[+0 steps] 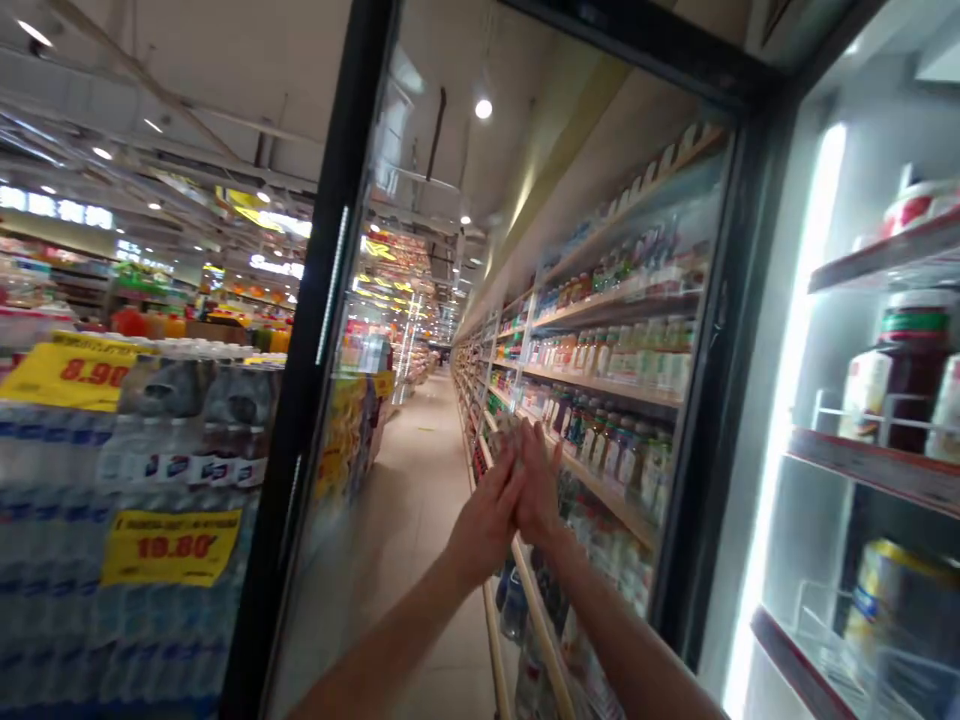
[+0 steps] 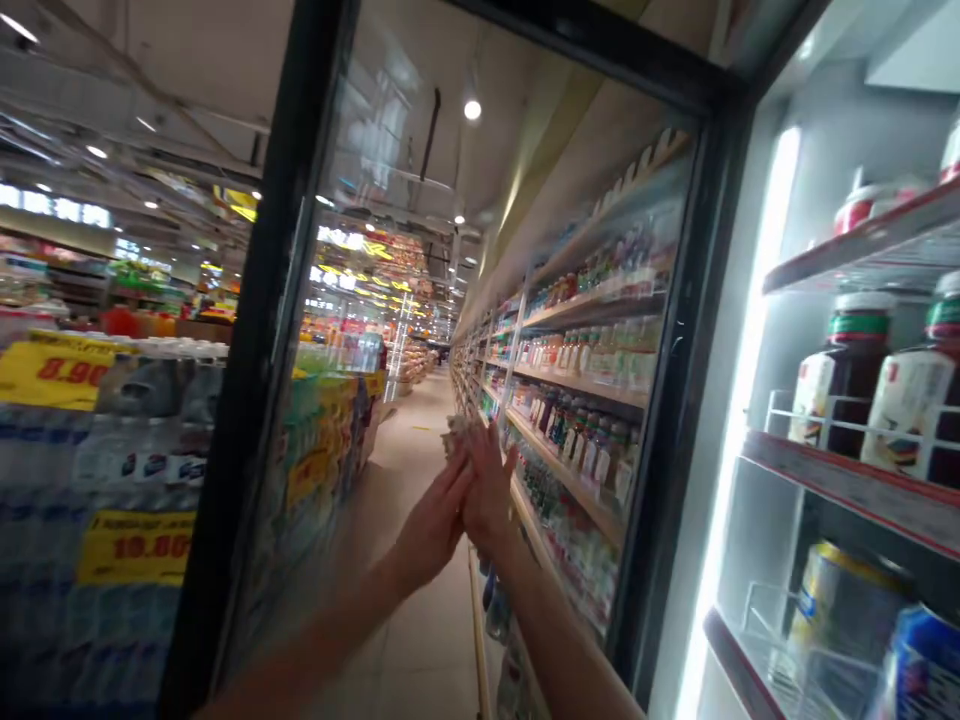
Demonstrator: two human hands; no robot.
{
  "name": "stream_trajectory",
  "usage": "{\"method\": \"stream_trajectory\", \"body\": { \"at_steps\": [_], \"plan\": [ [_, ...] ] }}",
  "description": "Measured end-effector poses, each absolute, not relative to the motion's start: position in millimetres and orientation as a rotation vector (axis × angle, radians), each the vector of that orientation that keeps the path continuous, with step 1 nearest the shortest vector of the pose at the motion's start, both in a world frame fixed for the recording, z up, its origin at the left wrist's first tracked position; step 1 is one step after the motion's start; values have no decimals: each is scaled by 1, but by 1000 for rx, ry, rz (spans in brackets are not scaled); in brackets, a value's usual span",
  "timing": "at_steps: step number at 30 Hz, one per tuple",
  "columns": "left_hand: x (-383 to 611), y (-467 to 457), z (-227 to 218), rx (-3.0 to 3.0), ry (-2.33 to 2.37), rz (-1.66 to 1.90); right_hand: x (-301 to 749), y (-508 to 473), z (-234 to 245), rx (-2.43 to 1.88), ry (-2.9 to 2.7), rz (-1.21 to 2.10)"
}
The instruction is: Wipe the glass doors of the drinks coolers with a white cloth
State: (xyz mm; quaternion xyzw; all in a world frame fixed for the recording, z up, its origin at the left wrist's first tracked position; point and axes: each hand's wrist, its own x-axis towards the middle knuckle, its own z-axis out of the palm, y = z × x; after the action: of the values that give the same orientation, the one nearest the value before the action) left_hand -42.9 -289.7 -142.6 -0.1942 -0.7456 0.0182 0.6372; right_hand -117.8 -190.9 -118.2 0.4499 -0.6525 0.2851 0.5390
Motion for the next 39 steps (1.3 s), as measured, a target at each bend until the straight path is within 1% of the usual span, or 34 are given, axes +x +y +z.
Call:
{"method": "stream_trajectory", "body": {
  "at_steps": [2,4,7,10,12,14,15,17,21,23,24,26,28,29,31,33,35,36,37,39],
  "plan": [
    [-57,-277,-140,-367,-1693,50,-123,-183,-120,1101,-1536,801],
    [-67,-268,-133,-262,-1722,122,-130,-173,-116,1043,-1498,883],
    [-72,-265,-119,-207,-1713,297,-144,-162,-104,796,-1395,828],
    [-59,-282,-87,-256,-1678,451,-152,-157,-95,670,-1388,660],
    [-42,-305,-55,-281,-1653,498,-153,-156,-94,666,-1395,631],
    [-24,-328,-29,-237,-1607,462,-151,-155,-96,667,-1386,646],
    [-16,-337,-23,-187,-1613,429,-150,-154,-96,671,-1385,650],
    [-4,-345,-32,-185,-1635,417,-149,-153,-98,675,-1384,648],
    [-2,-332,-108,-627,-1777,660,-148,-152,-97,676,-1373,623],
    [-6,-327,-127,-787,-1768,765,-147,-153,-97,677,-1387,604],
    [-8,-328,-123,-838,-1765,783,-148,-153,-97,674,-1394,598],
    [-9,-333,-94,-765,-1809,771,-149,-155,-97,673,-1403,586],
    [-9,-338,-61,-456,-1834,624,-150,-157,-98,685,-1393,556],
    [-10,-339,-54,-361,-1845,566,-151,-157,-98,689,-1388,540],
    [-13,-338,-65,-408,-1868,569,-154,-158,-98,695,-1391,522],
    [-18,-334,-98,-785,-1861,719,-155,-158,-98,695,-1395,524],
    [-23,-334,-122,-992,-1851,819,-156,-159,-98,698,-1403,523],
    [-24,-336,-121,-1035,-1854,849,-157,-159,-98,698,-1401,517],
    [-24,-340,-112,-1034,-1869,867,-157,-159,-97,694,-1397,509],
    [-20,-348,-73,-851,-1899,806,-158,-161,-97,684,-1393,495]
  ]
}}
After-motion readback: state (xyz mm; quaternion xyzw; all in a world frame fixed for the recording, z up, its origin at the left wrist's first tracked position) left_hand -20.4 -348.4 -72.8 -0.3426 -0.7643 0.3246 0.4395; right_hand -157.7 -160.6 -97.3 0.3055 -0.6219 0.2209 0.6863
